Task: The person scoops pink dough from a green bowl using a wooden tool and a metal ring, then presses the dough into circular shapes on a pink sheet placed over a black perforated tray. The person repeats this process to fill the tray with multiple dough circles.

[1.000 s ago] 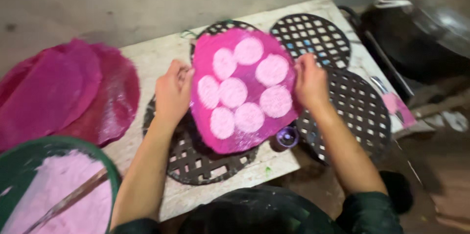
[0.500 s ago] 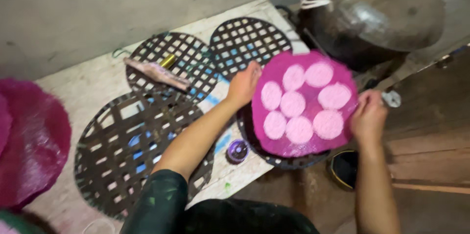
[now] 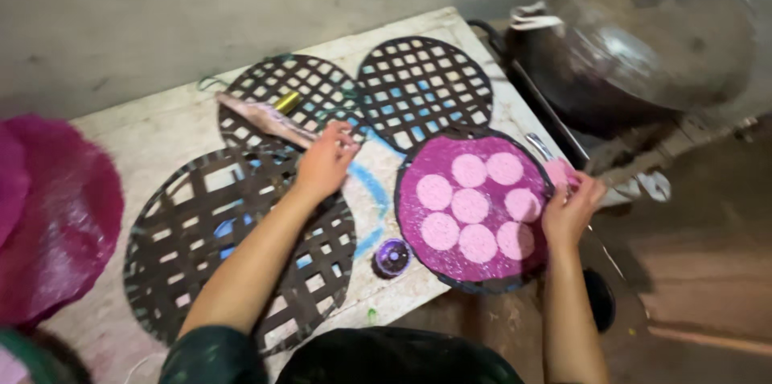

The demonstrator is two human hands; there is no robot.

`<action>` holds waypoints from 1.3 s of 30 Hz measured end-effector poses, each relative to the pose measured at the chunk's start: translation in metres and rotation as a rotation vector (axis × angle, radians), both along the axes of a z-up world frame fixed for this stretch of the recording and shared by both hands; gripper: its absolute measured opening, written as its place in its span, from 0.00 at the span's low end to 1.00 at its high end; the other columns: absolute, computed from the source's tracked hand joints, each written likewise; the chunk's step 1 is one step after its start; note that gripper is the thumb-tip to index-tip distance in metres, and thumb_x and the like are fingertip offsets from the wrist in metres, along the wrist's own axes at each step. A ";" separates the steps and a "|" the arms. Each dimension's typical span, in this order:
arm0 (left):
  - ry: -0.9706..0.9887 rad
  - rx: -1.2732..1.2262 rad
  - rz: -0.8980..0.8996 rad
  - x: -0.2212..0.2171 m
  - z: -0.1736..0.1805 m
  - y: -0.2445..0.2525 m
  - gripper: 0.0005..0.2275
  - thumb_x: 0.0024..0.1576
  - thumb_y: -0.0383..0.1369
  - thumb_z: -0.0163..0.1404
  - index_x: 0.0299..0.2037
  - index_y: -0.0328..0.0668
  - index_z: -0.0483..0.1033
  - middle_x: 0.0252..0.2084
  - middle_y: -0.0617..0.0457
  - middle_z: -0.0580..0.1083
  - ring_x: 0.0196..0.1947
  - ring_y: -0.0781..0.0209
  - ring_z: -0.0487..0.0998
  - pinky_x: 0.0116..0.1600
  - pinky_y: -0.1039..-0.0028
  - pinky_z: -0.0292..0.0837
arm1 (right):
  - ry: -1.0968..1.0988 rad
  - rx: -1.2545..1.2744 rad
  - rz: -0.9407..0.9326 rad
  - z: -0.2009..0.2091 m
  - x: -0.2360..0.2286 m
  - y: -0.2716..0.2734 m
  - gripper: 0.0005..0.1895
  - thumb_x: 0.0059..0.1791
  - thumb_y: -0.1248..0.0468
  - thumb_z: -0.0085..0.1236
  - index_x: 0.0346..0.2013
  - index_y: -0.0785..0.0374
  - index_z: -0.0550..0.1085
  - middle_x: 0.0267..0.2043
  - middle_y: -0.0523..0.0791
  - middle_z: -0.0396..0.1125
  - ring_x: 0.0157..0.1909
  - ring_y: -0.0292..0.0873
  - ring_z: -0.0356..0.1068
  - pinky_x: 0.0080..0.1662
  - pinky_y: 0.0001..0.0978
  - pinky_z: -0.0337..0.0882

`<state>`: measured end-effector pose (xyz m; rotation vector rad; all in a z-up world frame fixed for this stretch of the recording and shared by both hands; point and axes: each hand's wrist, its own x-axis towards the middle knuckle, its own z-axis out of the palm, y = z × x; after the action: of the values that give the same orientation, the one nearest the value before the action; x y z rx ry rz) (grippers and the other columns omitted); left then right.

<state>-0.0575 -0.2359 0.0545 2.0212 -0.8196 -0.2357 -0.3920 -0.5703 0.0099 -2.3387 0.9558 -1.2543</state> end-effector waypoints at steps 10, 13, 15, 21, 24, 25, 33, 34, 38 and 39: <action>-0.019 -0.105 0.641 -0.058 -0.015 0.314 0.14 0.59 0.28 0.52 0.55 0.36 0.70 0.40 0.48 0.78 0.37 0.58 0.81 0.42 0.69 0.75 | 0.103 0.146 1.068 0.137 0.265 0.262 0.08 0.51 0.71 0.57 0.46 0.63 0.75 0.45 0.48 0.64 0.40 0.43 0.70 0.38 0.31 0.71; -0.091 -0.068 0.770 -0.112 -0.075 0.379 0.13 0.59 0.27 0.52 0.53 0.36 0.72 0.43 0.45 0.77 0.41 0.53 0.80 0.46 0.68 0.75 | 0.252 0.102 1.370 0.106 0.331 0.362 0.08 0.50 0.67 0.60 0.44 0.62 0.75 0.40 0.46 0.67 0.35 0.43 0.70 0.38 0.32 0.70; -0.154 -0.109 0.805 -0.137 -0.121 0.402 0.12 0.59 0.26 0.52 0.53 0.36 0.73 0.50 0.42 0.76 0.49 0.49 0.79 0.53 0.66 0.75 | 0.309 0.233 1.566 0.063 0.383 0.428 0.07 0.51 0.67 0.58 0.44 0.61 0.76 0.42 0.46 0.68 0.40 0.43 0.71 0.37 0.31 0.73; -0.135 0.237 0.718 -0.219 -0.126 0.409 0.22 0.48 0.29 0.60 0.53 0.36 0.71 0.62 0.41 0.67 0.63 0.38 0.64 0.65 0.54 0.60 | 0.555 0.501 1.306 -0.088 0.514 0.582 0.25 0.48 0.60 0.62 0.58 0.66 0.71 0.56 0.53 0.71 0.56 0.50 0.72 0.55 0.38 0.70; 0.031 0.370 0.728 -0.228 -0.104 0.417 0.25 0.45 0.30 0.62 0.54 0.41 0.71 0.66 0.45 0.65 0.61 0.37 0.64 0.61 0.52 0.60 | 0.424 0.665 1.001 -0.110 0.553 0.604 0.36 0.48 0.59 0.66 0.64 0.71 0.61 0.61 0.57 0.64 0.61 0.54 0.65 0.59 0.42 0.65; 0.072 0.366 0.722 -0.230 -0.105 0.420 0.25 0.46 0.30 0.62 0.56 0.42 0.71 0.67 0.46 0.64 0.60 0.38 0.65 0.60 0.53 0.61 | 0.404 0.795 0.944 -0.112 0.562 0.603 0.39 0.48 0.58 0.67 0.64 0.72 0.58 0.61 0.57 0.62 0.61 0.54 0.63 0.59 0.43 0.64; -0.119 0.244 0.746 -0.235 -0.158 0.436 0.05 0.52 0.27 0.58 0.36 0.45 0.79 0.55 0.53 0.74 0.55 0.47 0.74 0.56 0.59 0.68 | 0.343 0.775 1.086 -0.076 0.571 0.599 0.14 0.49 0.61 0.66 0.41 0.70 0.75 0.39 0.50 0.71 0.43 0.46 0.68 0.46 0.41 0.70; -0.137 0.224 0.718 -0.238 -0.154 0.437 0.05 0.50 0.27 0.58 0.35 0.46 0.79 0.54 0.53 0.75 0.55 0.47 0.74 0.56 0.59 0.69 | 0.269 0.778 1.179 -0.064 0.567 0.593 0.15 0.50 0.62 0.67 0.38 0.71 0.73 0.36 0.49 0.68 0.41 0.45 0.65 0.44 0.41 0.68; -0.307 0.023 0.511 -0.222 -0.138 0.437 0.08 0.49 0.29 0.64 0.35 0.45 0.78 0.48 0.51 0.75 0.50 0.48 0.75 0.51 0.61 0.70 | 0.050 1.174 1.208 -0.001 0.508 0.525 0.08 0.47 0.65 0.63 0.39 0.61 0.75 0.38 0.40 0.71 0.43 0.38 0.69 0.46 0.31 0.70; -0.366 -0.056 0.527 -0.223 -0.135 0.432 0.08 0.49 0.28 0.64 0.36 0.45 0.79 0.47 0.52 0.75 0.49 0.50 0.76 0.50 0.62 0.71 | 0.053 1.218 1.153 0.013 0.483 0.500 0.09 0.46 0.66 0.62 0.40 0.60 0.76 0.39 0.40 0.71 0.43 0.37 0.70 0.47 0.31 0.72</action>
<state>-0.2809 0.1957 -0.0803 2.1760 -0.4703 0.4617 0.0908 -0.0707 0.0231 -1.3949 0.0996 -0.0255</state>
